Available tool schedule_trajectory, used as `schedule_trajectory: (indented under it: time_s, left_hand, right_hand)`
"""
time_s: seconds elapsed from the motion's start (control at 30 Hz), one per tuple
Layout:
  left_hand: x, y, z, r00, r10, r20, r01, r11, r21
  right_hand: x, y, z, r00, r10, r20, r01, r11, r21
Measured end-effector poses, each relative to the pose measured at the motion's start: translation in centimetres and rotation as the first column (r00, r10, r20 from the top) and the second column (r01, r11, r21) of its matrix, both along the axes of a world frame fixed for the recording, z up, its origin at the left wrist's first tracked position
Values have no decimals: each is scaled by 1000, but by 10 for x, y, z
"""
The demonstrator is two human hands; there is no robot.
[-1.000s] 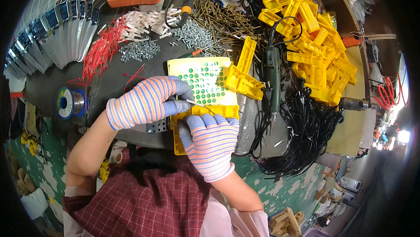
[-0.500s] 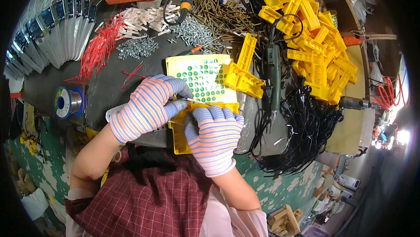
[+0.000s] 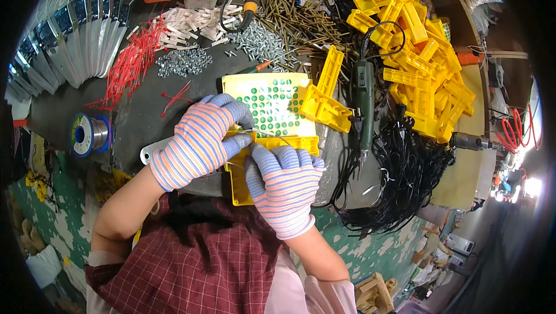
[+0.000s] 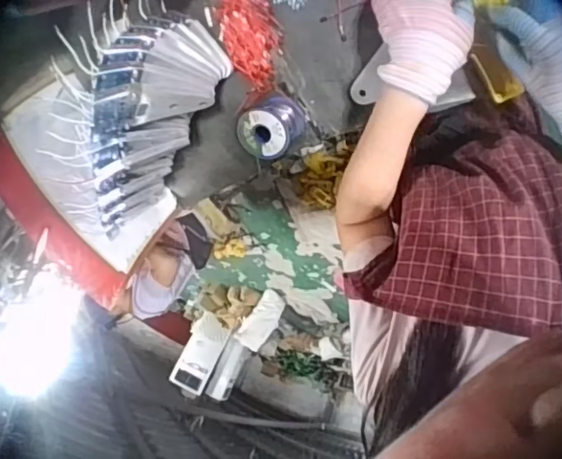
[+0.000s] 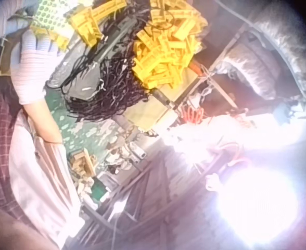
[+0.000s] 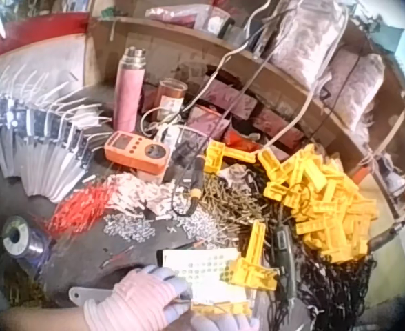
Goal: The person solders wires to a component using a soldering iron, fits the plastic housing together, secures screws with an electric screwdriver, and applies a sticker onto the assembled unit.
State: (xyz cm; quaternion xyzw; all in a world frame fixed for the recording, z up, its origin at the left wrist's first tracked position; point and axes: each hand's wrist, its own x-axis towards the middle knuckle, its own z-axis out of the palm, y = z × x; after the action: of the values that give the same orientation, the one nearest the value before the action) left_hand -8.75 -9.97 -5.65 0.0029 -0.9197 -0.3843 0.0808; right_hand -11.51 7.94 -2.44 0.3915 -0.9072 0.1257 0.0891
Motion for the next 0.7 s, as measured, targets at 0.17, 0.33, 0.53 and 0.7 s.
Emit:
schedule_trajectory:
  time_s: [0.17, 0.33, 0.53, 0.7]
  left_hand:
    - [-2, -3, -2, 998, -28, 57, 28, 1000, -5]
    - [-4, 1, -1, 997, -14, 76, 17, 999, -47]
    - [-3, 1, 1, 990, -36, 139, 50, 994, -100]
    - [-5, 2, 0, 988, -37, 150, 49, 996, -78]
  right_hand:
    - [0, 0, 12, 996, 82, 41, -85, 994, 75]
    - [4, 0, 16, 992, 128, 23, -130, 986, 107]
    - [-55, -18, 51, 965, 243, 101, -248, 968, 42]
    - [-157, -78, 21, 828, 560, 28, -504, 719, 478]
